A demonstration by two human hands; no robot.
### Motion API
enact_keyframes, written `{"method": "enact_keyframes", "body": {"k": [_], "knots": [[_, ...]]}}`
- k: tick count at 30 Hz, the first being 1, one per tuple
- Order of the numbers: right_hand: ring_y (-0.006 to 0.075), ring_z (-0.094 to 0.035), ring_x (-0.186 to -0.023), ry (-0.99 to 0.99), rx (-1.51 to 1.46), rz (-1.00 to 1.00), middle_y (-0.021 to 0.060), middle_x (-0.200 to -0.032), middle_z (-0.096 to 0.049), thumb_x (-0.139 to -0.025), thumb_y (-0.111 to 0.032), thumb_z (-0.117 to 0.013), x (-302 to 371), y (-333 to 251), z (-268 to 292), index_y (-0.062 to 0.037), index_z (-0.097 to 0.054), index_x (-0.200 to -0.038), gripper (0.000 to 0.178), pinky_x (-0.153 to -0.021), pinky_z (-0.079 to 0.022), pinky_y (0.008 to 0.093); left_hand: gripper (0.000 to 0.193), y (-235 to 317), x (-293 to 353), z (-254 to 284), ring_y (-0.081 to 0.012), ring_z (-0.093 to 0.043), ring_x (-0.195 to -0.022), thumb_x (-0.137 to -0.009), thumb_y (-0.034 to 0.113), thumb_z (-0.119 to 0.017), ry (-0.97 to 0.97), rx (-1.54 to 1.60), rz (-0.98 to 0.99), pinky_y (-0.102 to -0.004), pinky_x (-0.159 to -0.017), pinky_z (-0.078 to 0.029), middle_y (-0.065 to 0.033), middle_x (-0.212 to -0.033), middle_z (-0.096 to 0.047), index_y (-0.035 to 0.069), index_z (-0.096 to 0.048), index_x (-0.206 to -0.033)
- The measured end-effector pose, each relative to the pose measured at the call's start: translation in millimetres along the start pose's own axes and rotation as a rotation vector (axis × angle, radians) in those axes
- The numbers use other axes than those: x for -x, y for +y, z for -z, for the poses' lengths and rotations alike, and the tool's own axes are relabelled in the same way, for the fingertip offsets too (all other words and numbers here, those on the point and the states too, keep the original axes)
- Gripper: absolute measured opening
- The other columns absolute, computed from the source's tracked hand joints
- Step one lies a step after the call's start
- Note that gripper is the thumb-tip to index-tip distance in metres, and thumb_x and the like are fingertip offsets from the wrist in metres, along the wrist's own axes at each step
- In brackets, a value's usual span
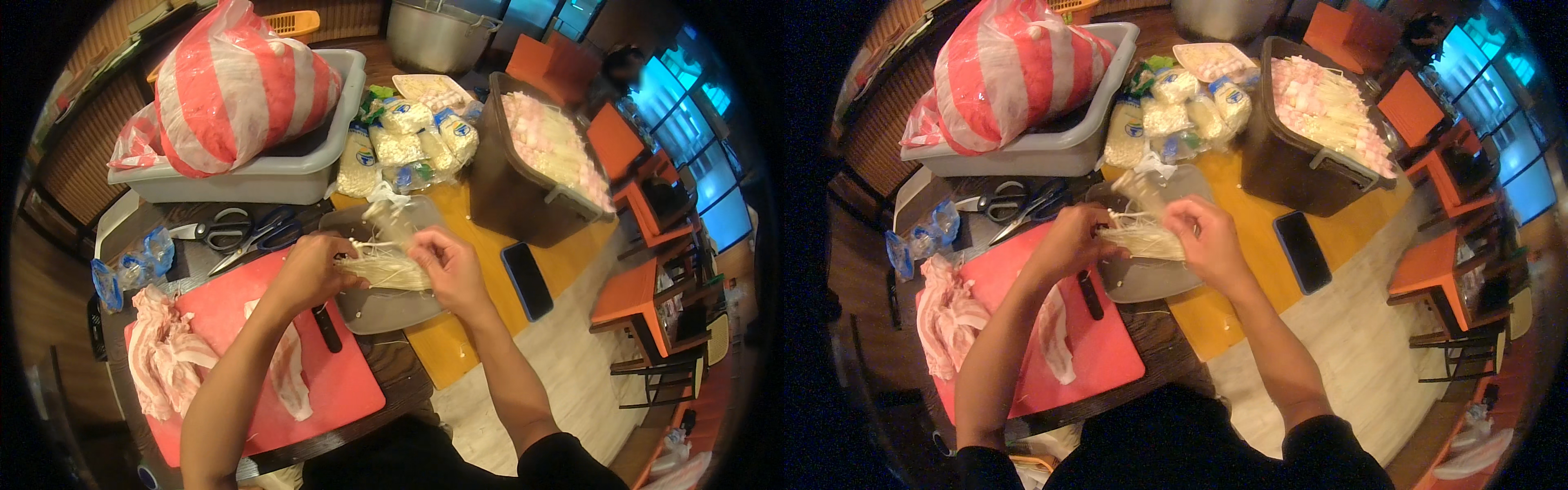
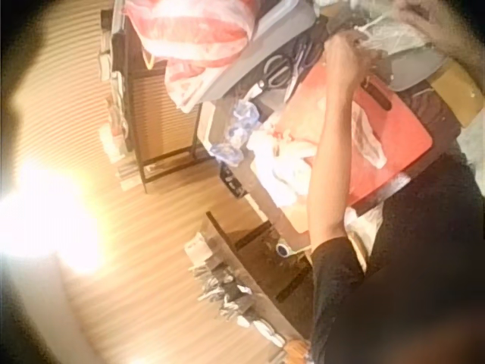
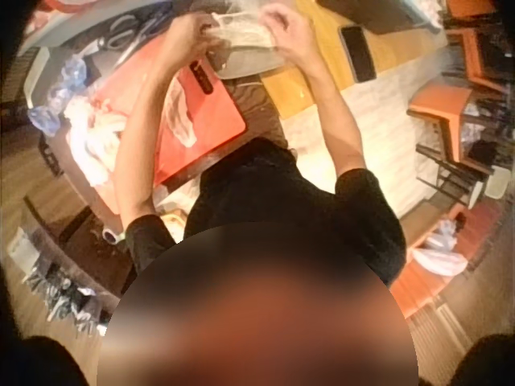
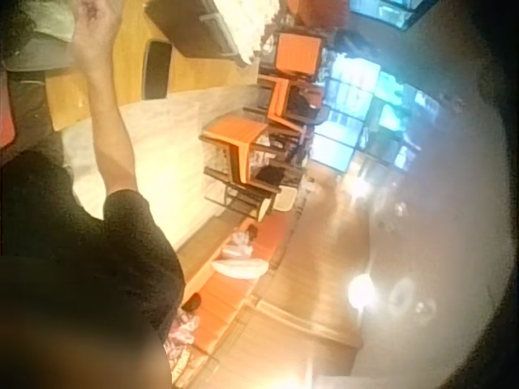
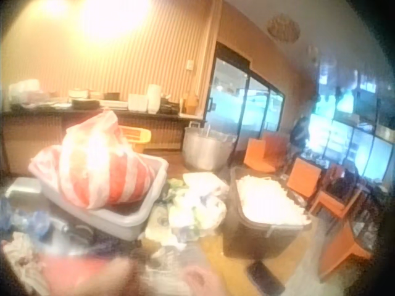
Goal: The person repeatedly picks up enoki mushrooms and wraps them with thin slices of pork belly on a red cutting board. The wrapped bundles are placed into a brown container. The person continues this process throughout the clip.
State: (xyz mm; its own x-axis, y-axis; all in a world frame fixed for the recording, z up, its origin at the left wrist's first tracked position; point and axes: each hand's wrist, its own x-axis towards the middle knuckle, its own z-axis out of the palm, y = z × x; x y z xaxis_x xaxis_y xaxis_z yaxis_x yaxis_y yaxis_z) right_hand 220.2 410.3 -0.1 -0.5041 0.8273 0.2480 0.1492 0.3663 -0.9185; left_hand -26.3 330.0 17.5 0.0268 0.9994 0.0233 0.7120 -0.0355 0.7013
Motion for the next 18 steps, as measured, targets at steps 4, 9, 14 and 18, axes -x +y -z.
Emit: {"method": "enact_keyframes", "body": {"k": [4, 9, 14, 18], "knots": [[0.0018, -0.057, -0.086, 0.238, -0.287, -0.083, -0.0066, -0.097, -0.067, -0.106, -0.008, -0.074, -4, -19, 18, -0.0017, -0.072, -0.106, 0.006, -0.077, -0.049, 0.0216, 0.045, 0, 3, -8, -0.0406, -0.068, -0.109, -0.072, 0.024, -0.096, 0.045, -0.153, -0.049, -0.0499, -0.093, -0.054, -0.0173, -0.108, -0.074, 0.006, -0.082, -0.111], [0.0046, -0.060, -0.084, 0.097, -0.064, 0.181, -0.0038, -0.093, -0.071, -0.103, -0.010, -0.076, -21, -88, 49, 0.0000, -0.075, -0.106, 0.010, -0.076, -0.050, 0.0237, 0.055, 20, 45, 11, -0.0394, -0.065, -0.113, -0.072, 0.019, -0.096, 0.215, -0.354, -0.052, -0.0493, -0.100, -0.053, -0.0152, -0.120, -0.072, 0.006, -0.078, -0.122], [0.0059, -0.062, -0.088, -0.149, 0.178, 0.544, -0.0013, -0.098, -0.071, -0.101, -0.007, -0.076, -21, -155, 8, 0.0012, -0.072, -0.109, 0.012, -0.078, -0.051, 0.0249, 0.053, 30, 146, 71, -0.0390, -0.064, -0.122, -0.080, 0.011, -0.089, 0.560, -0.428, 0.049, -0.0454, -0.107, -0.051, -0.0182, -0.129, -0.072, 0.003, -0.075, -0.130], [0.0257, -0.069, -0.090, -0.501, 0.166, 0.731, 0.0122, -0.101, -0.069, -0.092, -0.004, -0.080, 21, -153, -88, -0.0004, -0.073, -0.108, 0.018, -0.082, -0.056, 0.0363, 0.024, 37, 242, 99, -0.0232, -0.067, -0.089, -0.095, 0.005, -0.078, 0.926, -0.289, 0.123, -0.0334, -0.083, -0.053, -0.0130, -0.104, -0.074, -0.002, -0.075, -0.118]]}}
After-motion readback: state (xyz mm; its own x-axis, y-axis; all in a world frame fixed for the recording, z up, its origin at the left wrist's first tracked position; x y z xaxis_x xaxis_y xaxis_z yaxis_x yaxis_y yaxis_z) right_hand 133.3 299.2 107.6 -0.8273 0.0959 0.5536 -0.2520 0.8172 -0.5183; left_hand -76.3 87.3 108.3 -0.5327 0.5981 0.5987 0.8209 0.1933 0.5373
